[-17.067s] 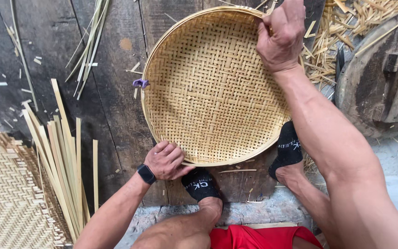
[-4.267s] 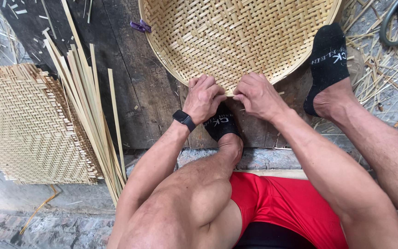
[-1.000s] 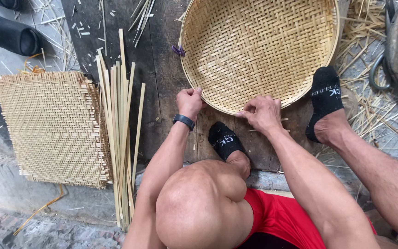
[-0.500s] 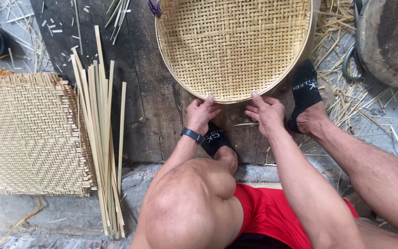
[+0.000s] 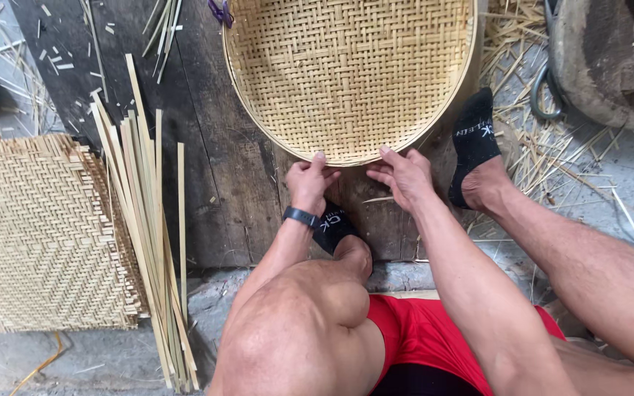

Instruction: The person places a woven mat into a circular frame, trims excess strands with shears, and secures the edge with a thin bamboo strip. They repeat the process on a second mat, trimming and fitting it into another frame.

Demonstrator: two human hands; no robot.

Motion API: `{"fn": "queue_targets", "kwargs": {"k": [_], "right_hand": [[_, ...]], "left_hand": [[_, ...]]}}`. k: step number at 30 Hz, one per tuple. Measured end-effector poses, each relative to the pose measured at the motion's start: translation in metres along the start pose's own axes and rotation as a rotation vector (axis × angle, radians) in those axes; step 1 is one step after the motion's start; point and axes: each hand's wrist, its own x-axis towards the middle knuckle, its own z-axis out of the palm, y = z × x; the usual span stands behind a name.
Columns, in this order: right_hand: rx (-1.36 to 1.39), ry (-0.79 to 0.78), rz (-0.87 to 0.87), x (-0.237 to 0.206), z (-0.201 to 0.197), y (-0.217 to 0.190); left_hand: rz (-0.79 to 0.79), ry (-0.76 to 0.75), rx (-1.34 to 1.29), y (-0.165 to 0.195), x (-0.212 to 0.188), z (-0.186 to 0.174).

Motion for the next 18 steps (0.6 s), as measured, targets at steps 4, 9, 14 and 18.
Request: {"fn": "queue_targets", "kwargs": {"k": [4,9,14,18], "right_hand": [[0.007,0.055,-0.025,-0.008,-0.016,-0.026],[-0.172,0.09,-0.056,0.009,-0.007,-0.014],[-0.285,0.201,-0.138,0.021,0.011,0.001],[-0.337,0.253,-0.124,-0.001,0.02,-0.014]], "left_hand": [[-0.006,0.072,-0.07,0.008,-0.013,-0.005],[-0.111,-0.105,-0.199,-0.009,-0.019,0.008],[-0.073,-0.071,-0.114,-0.018,-0.008,0.017],[-0.064,-0.034,-0.024,-0.002,-0.017,0.018]]}}
